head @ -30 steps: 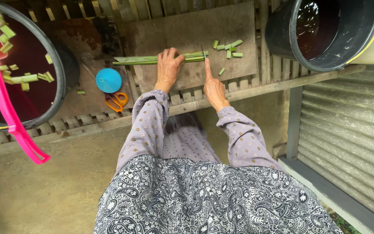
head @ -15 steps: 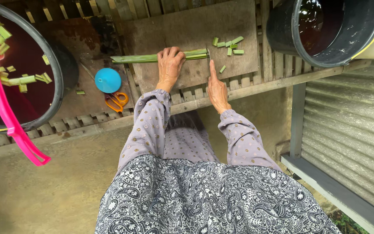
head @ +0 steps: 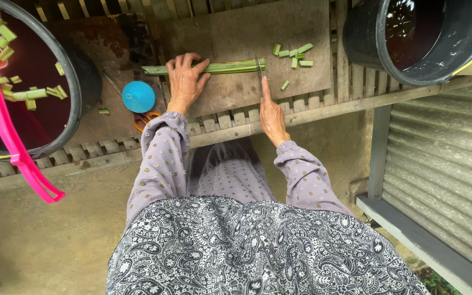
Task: The person chops green stalks into small pieces on a wooden board using a knife. They then scoop the chopped pieces into a bucket and transfer them into plastic bottles using a funnel.
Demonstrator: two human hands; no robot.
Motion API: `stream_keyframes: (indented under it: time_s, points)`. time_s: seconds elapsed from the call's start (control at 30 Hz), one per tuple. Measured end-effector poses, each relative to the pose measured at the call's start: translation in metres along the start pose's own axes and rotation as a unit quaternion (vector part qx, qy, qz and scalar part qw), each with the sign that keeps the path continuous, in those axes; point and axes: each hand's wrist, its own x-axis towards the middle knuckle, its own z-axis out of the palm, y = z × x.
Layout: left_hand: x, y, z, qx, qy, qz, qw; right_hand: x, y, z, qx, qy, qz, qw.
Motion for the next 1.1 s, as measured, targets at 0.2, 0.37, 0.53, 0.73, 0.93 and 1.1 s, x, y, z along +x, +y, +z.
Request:
stream_keyframes:
  time_s: [0.2,0.37,0.53,0.73,0.93,1.1]
  points:
    - [-0.001,0.02,0.022,-0.054,-0.013,-0.06,0.997,0.004,0.016,-0.003,-0.034,0.022,-0.025,0.999]
    - [-0.013,0.013,0.03,0.092,0.007,0.104,0.99,0.008,0.025,-0.004,-0.072,0.006,-0.016,0.997]
    - [-0.018,0.0,0.033,0.124,-0.031,0.157,0.979,0.005,0.022,-0.007,-0.07,0.004,-0.011,0.998]
    - [-0.015,-0.003,0.037,0.114,-0.025,0.152,0.982,0.002,0.013,-0.006,-0.053,0.016,-0.013,0.998]
    - [-0.015,-0.002,0.039,0.11,-0.022,0.144,0.983,0.007,0.008,-0.009,-0.079,-0.007,0.012,0.997]
    - [-0.018,-0.001,0.043,0.104,-0.025,0.125,0.986,0.016,0.008,-0.014,-0.108,-0.07,0.036,0.991]
